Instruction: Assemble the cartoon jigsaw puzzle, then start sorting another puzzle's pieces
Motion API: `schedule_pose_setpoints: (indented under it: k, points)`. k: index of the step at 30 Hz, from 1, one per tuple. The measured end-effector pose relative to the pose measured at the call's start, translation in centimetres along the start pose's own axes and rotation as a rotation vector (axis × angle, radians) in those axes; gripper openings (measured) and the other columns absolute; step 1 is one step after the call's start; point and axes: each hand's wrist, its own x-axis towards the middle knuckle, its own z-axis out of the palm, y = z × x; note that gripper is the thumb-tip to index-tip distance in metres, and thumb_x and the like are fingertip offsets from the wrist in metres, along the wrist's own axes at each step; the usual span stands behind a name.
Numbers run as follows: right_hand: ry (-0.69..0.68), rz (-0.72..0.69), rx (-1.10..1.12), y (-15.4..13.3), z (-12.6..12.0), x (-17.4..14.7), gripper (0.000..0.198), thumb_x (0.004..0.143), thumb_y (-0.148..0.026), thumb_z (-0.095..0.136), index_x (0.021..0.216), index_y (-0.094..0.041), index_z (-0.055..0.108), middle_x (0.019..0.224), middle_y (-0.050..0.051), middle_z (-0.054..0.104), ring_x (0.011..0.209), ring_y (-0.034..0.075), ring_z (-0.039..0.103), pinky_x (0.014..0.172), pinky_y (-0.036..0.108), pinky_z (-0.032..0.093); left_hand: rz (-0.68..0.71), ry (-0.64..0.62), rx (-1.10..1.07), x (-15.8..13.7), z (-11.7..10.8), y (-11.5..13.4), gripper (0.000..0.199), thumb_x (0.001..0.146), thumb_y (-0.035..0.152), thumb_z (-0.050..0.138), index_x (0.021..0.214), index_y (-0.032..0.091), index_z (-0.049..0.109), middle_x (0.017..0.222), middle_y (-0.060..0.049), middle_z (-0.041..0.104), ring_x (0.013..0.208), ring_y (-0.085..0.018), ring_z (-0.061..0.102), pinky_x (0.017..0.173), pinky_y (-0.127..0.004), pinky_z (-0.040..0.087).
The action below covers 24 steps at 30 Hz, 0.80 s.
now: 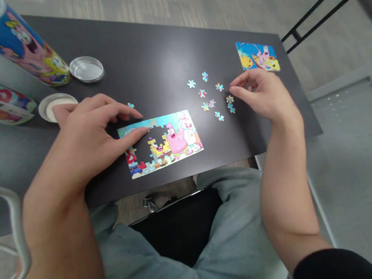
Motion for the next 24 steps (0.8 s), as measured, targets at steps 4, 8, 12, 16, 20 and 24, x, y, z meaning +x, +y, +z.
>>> schedule_pose_setpoints:
  k: [4,8,12,16,20,24]
  points:
    - [-0.014,0.114,0.028,0.1,-0.6,-0.7,0.025,0.093,-0.048,0.092,0.103,-0.025,0.088,0.099,0.008,0.087,0.082,0.025,0.068,0.083,0.045,0.055,0.012,-0.014,-0.004,0.1,0.0,0.0,0.019,0.097,0.055,0.088,0.106,0.039,0.090,0.105,-0.004,0.079,0.093,-0.035,0.068,0.102,-0.061,0.042]
    - [-0.034,0.111,0.018,0.1,-0.6,-0.8,0.023,0.092,-0.045,0.096,0.100,-0.025,0.088,0.096,0.008,0.088,0.083,0.025,0.070,0.084,0.044,0.058,0.025,0.019,0.025,0.2,-0.2,0.0,0.017,0.099,0.048,0.086,0.108,0.034,0.089,0.104,-0.005,0.082,0.095,-0.036,0.073,0.102,-0.062,0.046]
    - [-0.019,0.107,0.007,0.1,-0.7,-0.8,0.024,0.093,-0.044,0.097,0.104,-0.024,0.091,0.098,0.010,0.090,0.086,0.027,0.076,0.084,0.045,0.062,0.024,0.147,0.017,0.3,-0.1,0.0,0.023,0.115,0.045,0.073,0.117,0.035,0.094,0.120,-0.007,0.085,0.116,-0.039,0.078,0.108,-0.061,0.056]
    - [-0.048,0.094,0.021,0.3,-0.8,-0.9,0.025,0.091,-0.043,0.100,0.105,-0.024,0.093,0.093,0.009,0.088,0.087,0.029,0.079,0.086,0.046,0.065,0.044,0.286,0.081,0.2,0.0,-0.1,0.032,0.121,0.031,0.067,0.128,0.027,0.098,0.128,-0.012,0.088,0.126,-0.036,0.083,0.115,-0.056,0.064]
    - [-0.058,0.068,0.126,0.9,-0.3,-0.9,0.027,0.089,-0.045,0.101,0.103,-0.026,0.088,0.092,0.008,0.087,0.087,0.029,0.079,0.085,0.048,0.066,0.078,0.289,0.076,0.1,-0.1,0.0,0.037,0.120,0.020,0.063,0.130,0.022,0.099,0.134,-0.012,0.090,0.131,-0.034,0.086,0.120,-0.055,0.068]
    - [-0.025,0.005,0.226,1.4,0.2,-0.8,0.030,0.088,-0.046,0.101,0.103,-0.029,0.081,0.094,0.006,0.084,0.086,0.028,0.077,0.084,0.048,0.067,0.148,0.305,0.037,0.2,0.1,-0.3,0.036,0.114,0.014,0.067,0.127,0.020,0.099,0.130,-0.014,0.091,0.118,-0.031,0.087,0.104,-0.051,0.075]
